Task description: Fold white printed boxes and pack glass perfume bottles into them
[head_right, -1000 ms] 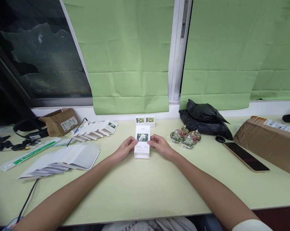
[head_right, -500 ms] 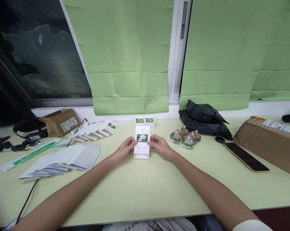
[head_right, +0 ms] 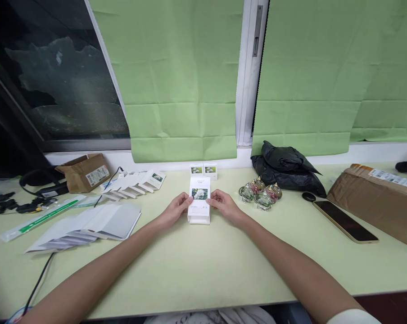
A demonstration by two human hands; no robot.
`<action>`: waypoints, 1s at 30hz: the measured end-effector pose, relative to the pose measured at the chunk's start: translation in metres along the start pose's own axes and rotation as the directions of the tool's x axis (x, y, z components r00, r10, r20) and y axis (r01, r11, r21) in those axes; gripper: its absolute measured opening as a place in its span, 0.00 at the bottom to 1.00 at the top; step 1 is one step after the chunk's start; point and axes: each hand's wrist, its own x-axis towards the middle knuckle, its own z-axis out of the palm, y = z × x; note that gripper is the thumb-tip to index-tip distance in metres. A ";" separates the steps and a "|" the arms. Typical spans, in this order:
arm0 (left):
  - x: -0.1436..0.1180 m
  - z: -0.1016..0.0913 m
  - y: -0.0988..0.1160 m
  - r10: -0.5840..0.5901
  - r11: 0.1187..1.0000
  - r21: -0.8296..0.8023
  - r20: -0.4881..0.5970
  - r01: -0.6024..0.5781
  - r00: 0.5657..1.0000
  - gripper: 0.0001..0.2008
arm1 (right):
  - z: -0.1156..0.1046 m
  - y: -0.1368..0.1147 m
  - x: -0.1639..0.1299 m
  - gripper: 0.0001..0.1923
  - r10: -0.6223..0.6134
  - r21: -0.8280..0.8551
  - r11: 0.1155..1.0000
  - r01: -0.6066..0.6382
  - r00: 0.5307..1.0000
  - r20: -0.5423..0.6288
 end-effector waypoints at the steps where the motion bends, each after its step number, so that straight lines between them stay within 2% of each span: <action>1: 0.000 0.000 0.000 -0.005 1.000 -0.003 -0.004 0.005 1.000 0.26 | 0.000 0.001 0.001 0.22 0.002 -0.008 1.000 -0.002 1.000 -0.004; 9: 0.006 -0.006 -0.005 -0.022 1.000 -0.013 -0.105 0.021 0.994 0.25 | 0.000 0.010 -0.002 0.27 -0.020 -0.098 0.995 0.020 1.000 0.003; 13: 0.009 -0.009 -0.011 -0.042 0.995 0.084 -0.158 0.056 0.987 0.27 | 0.000 0.012 -0.003 0.27 0.005 -0.116 0.993 -0.006 1.000 -0.007; 15: 0.008 -0.010 -0.014 -0.009 0.988 0.149 -0.173 0.035 0.985 0.31 | -0.001 0.013 -0.002 0.27 0.007 -0.127 0.992 -0.010 1.000 -0.021; 19: 0.007 -0.012 -0.019 0.112 0.943 0.326 -0.126 -0.066 0.986 0.30 | -0.003 0.016 0.001 0.24 -0.002 -0.190 0.982 -0.009 0.998 -0.058; 21: 0.006 -0.013 -0.019 0.128 0.919 0.386 -0.092 -0.083 0.988 0.29 | -0.005 0.016 0.000 0.21 -0.005 -0.250 0.968 -0.012 0.998 -0.068; 25: 0.004 -0.013 -0.016 0.141 0.892 0.443 -0.076 -0.093 0.987 0.27 | -0.006 0.016 -0.002 0.17 -0.006 -0.364 0.931 -0.022 0.997 -0.076; 30: 0.000 -0.011 -0.011 0.162 0.876 0.468 -0.058 -0.116 0.985 0.24 | -0.006 0.017 -0.002 0.14 -0.059 -0.452 0.892 0.024 0.996 -0.062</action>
